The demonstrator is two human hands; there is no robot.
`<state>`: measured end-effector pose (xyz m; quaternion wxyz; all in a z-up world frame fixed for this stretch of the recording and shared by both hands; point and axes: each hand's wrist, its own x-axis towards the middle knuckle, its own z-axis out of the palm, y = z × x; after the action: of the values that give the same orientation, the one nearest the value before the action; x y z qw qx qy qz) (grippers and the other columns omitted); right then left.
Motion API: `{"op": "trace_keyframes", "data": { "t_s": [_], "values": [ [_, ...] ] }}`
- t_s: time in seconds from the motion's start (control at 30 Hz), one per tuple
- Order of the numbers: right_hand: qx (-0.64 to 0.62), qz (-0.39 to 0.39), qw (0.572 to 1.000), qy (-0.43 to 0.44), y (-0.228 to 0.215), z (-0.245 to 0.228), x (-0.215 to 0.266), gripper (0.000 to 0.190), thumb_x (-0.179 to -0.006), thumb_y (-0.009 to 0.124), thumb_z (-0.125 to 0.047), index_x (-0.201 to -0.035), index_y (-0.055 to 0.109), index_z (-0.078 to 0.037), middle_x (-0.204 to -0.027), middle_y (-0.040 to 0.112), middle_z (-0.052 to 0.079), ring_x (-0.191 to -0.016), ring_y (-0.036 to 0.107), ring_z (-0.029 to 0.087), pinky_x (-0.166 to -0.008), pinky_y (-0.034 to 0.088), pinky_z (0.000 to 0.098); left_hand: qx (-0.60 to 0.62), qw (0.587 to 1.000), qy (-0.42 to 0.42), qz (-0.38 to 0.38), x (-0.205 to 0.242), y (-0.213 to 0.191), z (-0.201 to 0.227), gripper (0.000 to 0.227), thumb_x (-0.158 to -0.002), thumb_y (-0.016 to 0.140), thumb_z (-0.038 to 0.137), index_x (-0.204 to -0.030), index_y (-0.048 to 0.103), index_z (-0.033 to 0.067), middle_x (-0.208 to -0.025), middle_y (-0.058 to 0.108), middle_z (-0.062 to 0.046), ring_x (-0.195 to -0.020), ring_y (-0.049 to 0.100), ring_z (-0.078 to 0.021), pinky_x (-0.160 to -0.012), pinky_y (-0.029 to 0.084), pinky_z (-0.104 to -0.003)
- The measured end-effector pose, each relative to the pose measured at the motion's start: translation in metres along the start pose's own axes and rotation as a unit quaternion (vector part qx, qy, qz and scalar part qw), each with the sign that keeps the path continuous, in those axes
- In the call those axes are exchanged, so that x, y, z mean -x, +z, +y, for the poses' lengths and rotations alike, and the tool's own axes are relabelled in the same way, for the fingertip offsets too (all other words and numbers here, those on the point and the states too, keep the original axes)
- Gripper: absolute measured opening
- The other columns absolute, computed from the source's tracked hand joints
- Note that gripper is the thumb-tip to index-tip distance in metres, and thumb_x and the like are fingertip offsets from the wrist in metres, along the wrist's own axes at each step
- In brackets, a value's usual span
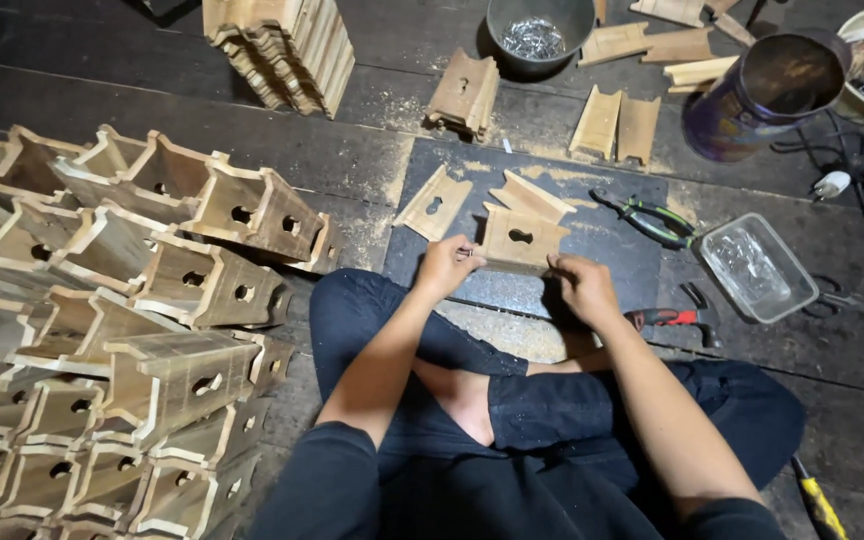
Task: Assembling small wooden boxes by nailing pre-cut panels together while sitting on the floor.
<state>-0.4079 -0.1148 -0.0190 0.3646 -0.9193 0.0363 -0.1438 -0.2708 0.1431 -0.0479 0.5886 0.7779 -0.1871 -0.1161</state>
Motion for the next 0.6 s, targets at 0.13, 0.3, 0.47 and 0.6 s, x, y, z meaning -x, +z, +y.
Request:
{"op": "trace_keyframes", "data": {
  "t_s": [0.13, 0.3, 0.47, 0.6],
  "values": [
    [0.000, 0.008, 1.000, 0.019, 0.000, -0.011, -0.005, 0.023, -0.082, 0.070, 0.012, -0.094, 0.077, -0.006, -0.097, 0.080, 0.018, -0.099, 0.076, 0.042, -0.086, 0.061, 0.0487, -0.005, 1.000, -0.026, -0.001, -0.008, 0.003, -0.017, 0.034, -0.075, 0.092, 0.005, -0.103, 0.074, -0.0022, -0.104, 0.076, -0.031, -0.094, 0.075, -0.0405, -0.077, 0.067, -0.042],
    [0.005, 0.025, 0.999, 0.035, 0.003, -0.006, -0.002, 0.020, -0.087, 0.073, 0.005, -0.100, 0.077, -0.009, -0.099, 0.081, 0.015, -0.101, 0.076, 0.038, -0.086, 0.061, 0.0471, -0.052, 0.998, -0.017, -0.001, -0.011, 0.004, -0.029, 0.034, -0.074, 0.095, 0.007, -0.100, 0.075, -0.0007, -0.099, 0.076, -0.031, -0.093, 0.077, -0.0392, -0.076, 0.065, -0.039],
    [-0.030, 0.035, 0.996, 0.079, 0.015, 0.012, -0.001, 0.014, -0.087, 0.075, 0.003, -0.097, 0.075, -0.007, -0.098, 0.081, 0.015, -0.100, 0.076, 0.039, -0.086, 0.061, 0.0469, -0.053, 0.998, -0.012, -0.010, -0.014, 0.002, -0.033, 0.033, -0.072, 0.095, 0.005, -0.097, 0.074, -0.0005, -0.099, 0.077, -0.029, -0.090, 0.078, -0.0375, -0.076, 0.065, -0.039],
    [-0.092, 0.023, 0.990, 0.107, 0.013, 0.013, -0.002, 0.013, -0.089, 0.073, 0.007, -0.098, 0.073, -0.003, -0.105, 0.080, 0.018, -0.107, 0.074, 0.039, -0.090, 0.060, 0.0458, -0.036, 0.999, -0.014, -0.025, -0.015, -0.004, -0.020, 0.032, -0.072, 0.093, 0.004, -0.096, 0.073, -0.0008, -0.102, 0.078, -0.028, -0.089, 0.079, -0.0343, -0.079, 0.065, -0.039]
  ]
}}
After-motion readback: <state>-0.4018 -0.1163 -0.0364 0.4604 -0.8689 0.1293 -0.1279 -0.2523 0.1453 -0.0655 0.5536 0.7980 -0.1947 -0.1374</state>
